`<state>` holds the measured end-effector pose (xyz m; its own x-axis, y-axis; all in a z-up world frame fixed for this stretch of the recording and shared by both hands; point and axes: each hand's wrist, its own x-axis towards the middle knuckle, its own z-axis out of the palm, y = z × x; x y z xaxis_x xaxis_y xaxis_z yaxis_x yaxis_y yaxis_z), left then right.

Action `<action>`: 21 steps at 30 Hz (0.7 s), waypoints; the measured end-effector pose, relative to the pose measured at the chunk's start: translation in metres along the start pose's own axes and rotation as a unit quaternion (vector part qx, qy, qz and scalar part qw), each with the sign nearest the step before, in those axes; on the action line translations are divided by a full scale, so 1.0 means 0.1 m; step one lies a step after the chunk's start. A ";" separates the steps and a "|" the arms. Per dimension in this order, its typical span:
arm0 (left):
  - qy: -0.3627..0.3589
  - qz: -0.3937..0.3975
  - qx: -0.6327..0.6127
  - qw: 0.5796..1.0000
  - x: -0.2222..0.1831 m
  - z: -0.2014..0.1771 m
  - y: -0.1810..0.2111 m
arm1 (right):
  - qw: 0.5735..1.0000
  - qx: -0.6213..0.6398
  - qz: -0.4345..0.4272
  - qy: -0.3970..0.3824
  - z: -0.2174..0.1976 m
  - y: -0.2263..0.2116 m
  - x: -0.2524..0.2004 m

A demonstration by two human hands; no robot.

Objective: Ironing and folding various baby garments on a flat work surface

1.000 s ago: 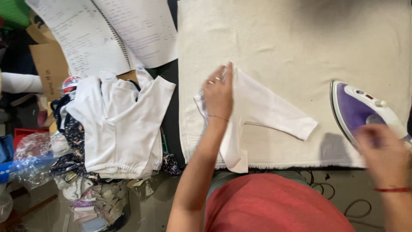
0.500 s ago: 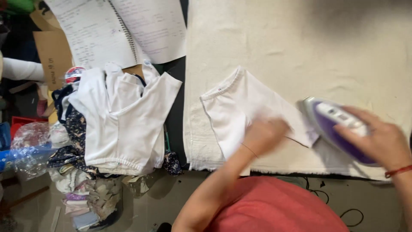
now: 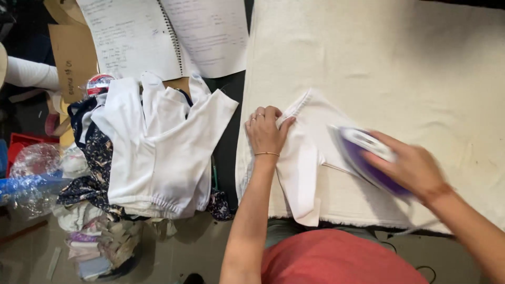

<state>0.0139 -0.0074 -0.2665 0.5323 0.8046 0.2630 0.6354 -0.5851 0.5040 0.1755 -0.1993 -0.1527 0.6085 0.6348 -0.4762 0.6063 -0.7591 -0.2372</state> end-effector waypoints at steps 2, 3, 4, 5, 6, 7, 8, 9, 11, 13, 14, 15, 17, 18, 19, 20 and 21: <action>0.014 0.006 0.002 1.000 -0.09 -0.03 0.02 | 0.996 -0.012 0.083 -0.040 0.05 0.33 -0.22; 0.028 0.021 0.014 0.999 -0.11 -0.07 0.03 | 0.996 -0.012 0.091 -0.024 0.07 0.43 -0.32; 0.054 0.042 0.025 0.997 -0.02 -0.06 0.05 | 0.995 -0.009 0.094 0.006 0.06 0.52 -0.33; 0.055 0.042 0.022 0.997 -0.04 -0.06 0.05 | 0.995 -0.011 0.095 0.007 0.08 0.45 -0.27; 0.052 0.037 0.027 0.998 -0.04 -0.06 0.05 | 0.996 -0.048 0.074 0.000 0.09 0.37 -0.18; 0.049 0.033 0.031 0.998 -0.04 -0.06 0.05 | 0.995 -0.086 0.053 -0.008 0.10 0.30 -0.10; 0.047 0.029 0.032 0.998 -0.02 -0.07 0.04 | 0.995 -0.088 0.052 -0.011 0.07 0.11 0.05; 0.045 0.033 0.035 0.998 0.00 -0.08 0.04 | 0.998 -0.057 0.014 -0.001 0.04 -0.07 0.18; 0.028 0.037 0.031 0.998 -0.08 -0.07 0.08 | 1.000 -0.026 -0.009 0.002 0.02 -0.32 0.29; 0.060 0.037 0.031 0.997 -0.05 -0.04 0.05 | 0.997 0.013 -0.063 0.045 -0.01 -0.55 0.42; 0.064 0.038 0.030 0.997 -0.04 -0.04 0.06 | 0.997 0.012 -0.065 0.049 -0.08 -0.53 0.33; 0.065 0.040 0.025 0.997 -0.04 -0.05 0.06 | 1.000 0.001 -0.021 -0.015 -0.14 -0.52 0.24; 0.072 0.034 0.026 0.997 -0.02 -0.08 0.05 | 0.997 -0.013 0.014 -0.080 -0.10 -0.25 0.05; 0.068 0.040 0.022 0.997 -0.03 -0.10 0.05 | 0.997 -0.034 0.047 -0.050 0.00 0.03 -0.07; 0.065 0.046 0.018 0.997 -0.03 -0.12 0.05 | 0.995 -0.055 0.079 -0.019 0.09 0.31 -0.19; 0.061 0.038 0.020 0.997 -0.05 -0.12 0.05 | 0.995 -0.060 0.076 -0.026 0.14 0.46 -0.28; 0.047 0.030 0.014 0.998 -0.06 -0.12 0.06 | 0.994 -0.067 0.085 -0.005 0.19 0.62 -0.37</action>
<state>0.0083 -0.0148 -0.2553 0.5160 0.7733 0.3685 0.6206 -0.6340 0.4614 0.1808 -0.2723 -0.1659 0.7035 0.4970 -0.5080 0.5585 -0.8287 -0.0373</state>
